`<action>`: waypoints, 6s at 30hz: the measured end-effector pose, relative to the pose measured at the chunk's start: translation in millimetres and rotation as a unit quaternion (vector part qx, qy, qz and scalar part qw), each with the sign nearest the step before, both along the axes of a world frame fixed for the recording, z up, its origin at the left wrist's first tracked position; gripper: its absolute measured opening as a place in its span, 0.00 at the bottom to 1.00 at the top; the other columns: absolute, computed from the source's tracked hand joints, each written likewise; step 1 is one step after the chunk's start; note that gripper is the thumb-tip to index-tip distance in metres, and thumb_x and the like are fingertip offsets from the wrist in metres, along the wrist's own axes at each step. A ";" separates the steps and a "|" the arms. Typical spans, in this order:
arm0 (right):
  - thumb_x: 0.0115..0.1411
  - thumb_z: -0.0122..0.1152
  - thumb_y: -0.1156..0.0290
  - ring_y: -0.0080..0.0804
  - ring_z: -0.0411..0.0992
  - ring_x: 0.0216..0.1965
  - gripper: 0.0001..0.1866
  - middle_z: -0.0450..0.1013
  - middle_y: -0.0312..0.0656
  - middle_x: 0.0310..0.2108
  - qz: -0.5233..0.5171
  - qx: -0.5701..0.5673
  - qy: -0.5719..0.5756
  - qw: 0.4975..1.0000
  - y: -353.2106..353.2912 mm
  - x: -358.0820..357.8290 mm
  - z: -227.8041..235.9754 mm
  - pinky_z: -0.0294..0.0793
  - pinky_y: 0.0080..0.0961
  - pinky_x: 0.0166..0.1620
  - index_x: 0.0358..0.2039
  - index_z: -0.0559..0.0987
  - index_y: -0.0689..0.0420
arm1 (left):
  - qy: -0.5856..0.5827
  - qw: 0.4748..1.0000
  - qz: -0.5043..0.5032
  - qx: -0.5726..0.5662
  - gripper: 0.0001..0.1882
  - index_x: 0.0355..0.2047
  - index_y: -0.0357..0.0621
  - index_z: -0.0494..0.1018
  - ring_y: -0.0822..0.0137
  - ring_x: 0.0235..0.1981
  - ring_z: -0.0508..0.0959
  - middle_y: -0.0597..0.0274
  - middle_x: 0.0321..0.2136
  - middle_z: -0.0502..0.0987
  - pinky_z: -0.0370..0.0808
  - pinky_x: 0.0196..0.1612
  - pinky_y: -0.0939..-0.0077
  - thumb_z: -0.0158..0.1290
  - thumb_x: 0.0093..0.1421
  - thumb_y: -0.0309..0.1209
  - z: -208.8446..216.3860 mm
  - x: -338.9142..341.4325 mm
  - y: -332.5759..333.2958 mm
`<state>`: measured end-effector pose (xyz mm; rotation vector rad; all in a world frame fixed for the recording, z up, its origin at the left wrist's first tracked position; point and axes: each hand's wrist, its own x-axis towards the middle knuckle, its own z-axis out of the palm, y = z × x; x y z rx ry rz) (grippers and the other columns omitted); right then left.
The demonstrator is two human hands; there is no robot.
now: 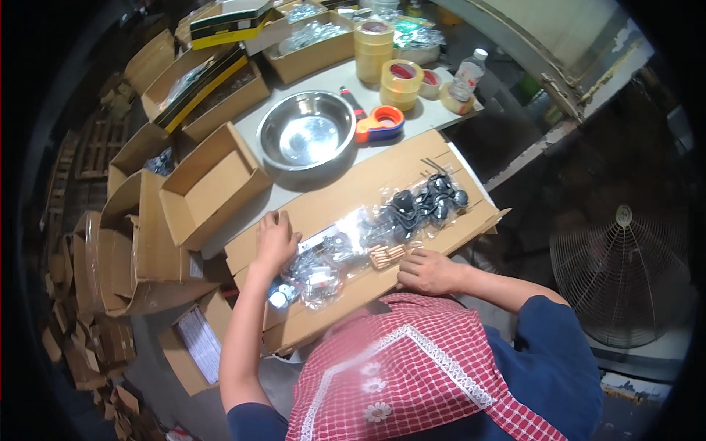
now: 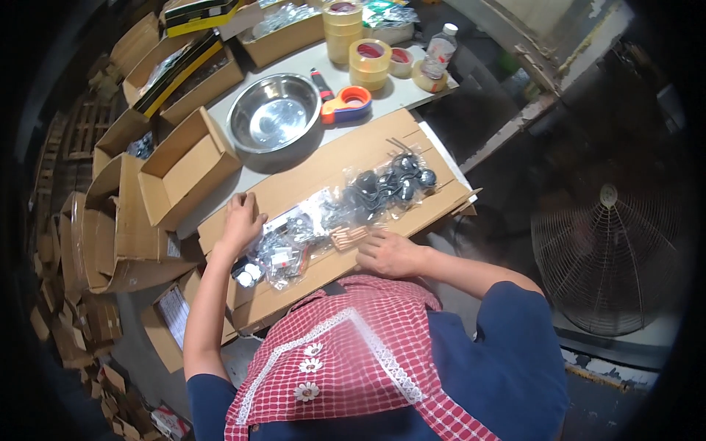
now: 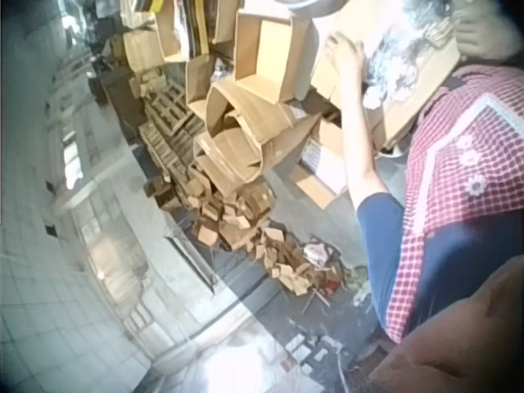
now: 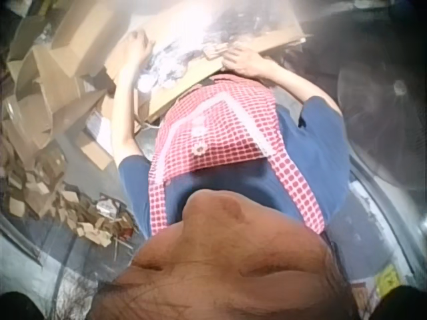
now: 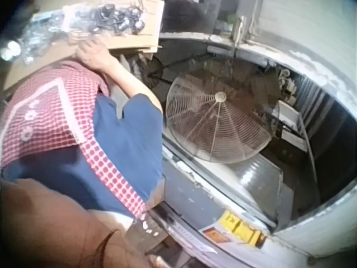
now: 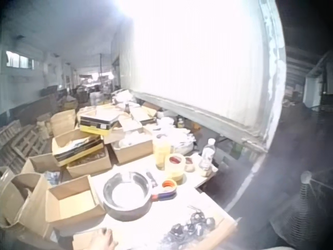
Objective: The person packages metal furniture hardware. They place drawer slides and small bags of components onto a cardboard sleeve, fold the cardboard, and seal it using a tape dispenser.
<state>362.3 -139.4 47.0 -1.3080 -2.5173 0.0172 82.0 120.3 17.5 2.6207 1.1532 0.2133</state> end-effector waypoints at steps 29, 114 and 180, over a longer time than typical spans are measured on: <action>0.57 0.66 0.47 0.36 0.73 0.41 0.22 0.75 0.41 0.35 -0.125 0.011 0.023 0.992 60.1 9.3 -0.1 0.64 0.38 0.55 0.35 0.80 0.56 | 0.073 0.988 -0.099 0.096 0.62 0.69 0.35 0.54 0.45 0.61 0.68 0.42 0.60 0.66 0.63 0.65 0.49 0.73 0.38 0.48 36.6 -23.3 -140.7; 0.58 0.63 0.49 0.46 0.72 0.57 0.39 0.73 0.55 0.56 -0.331 -0.218 0.317 0.862 84.5 130.0 99.0 0.68 0.36 0.61 0.65 0.69 0.60 | -0.059 0.972 -0.184 0.132 0.44 0.68 0.31 0.58 0.19 0.66 0.54 0.26 0.69 0.51 0.53 0.65 0.26 0.55 0.62 0.51 2.9 135.3 -155.9; 0.44 0.69 0.54 0.39 0.80 0.29 0.18 0.79 0.45 0.27 -0.369 -0.595 -0.076 0.710 285.1 -201.7 100.2 0.78 0.35 0.30 0.30 0.84 0.54 | -0.090 0.966 -0.078 0.231 0.26 0.56 0.25 0.71 0.38 0.68 0.63 0.33 0.64 0.65 0.62 0.69 0.49 0.48 0.64 0.35 -23.6 -114.6 -150.4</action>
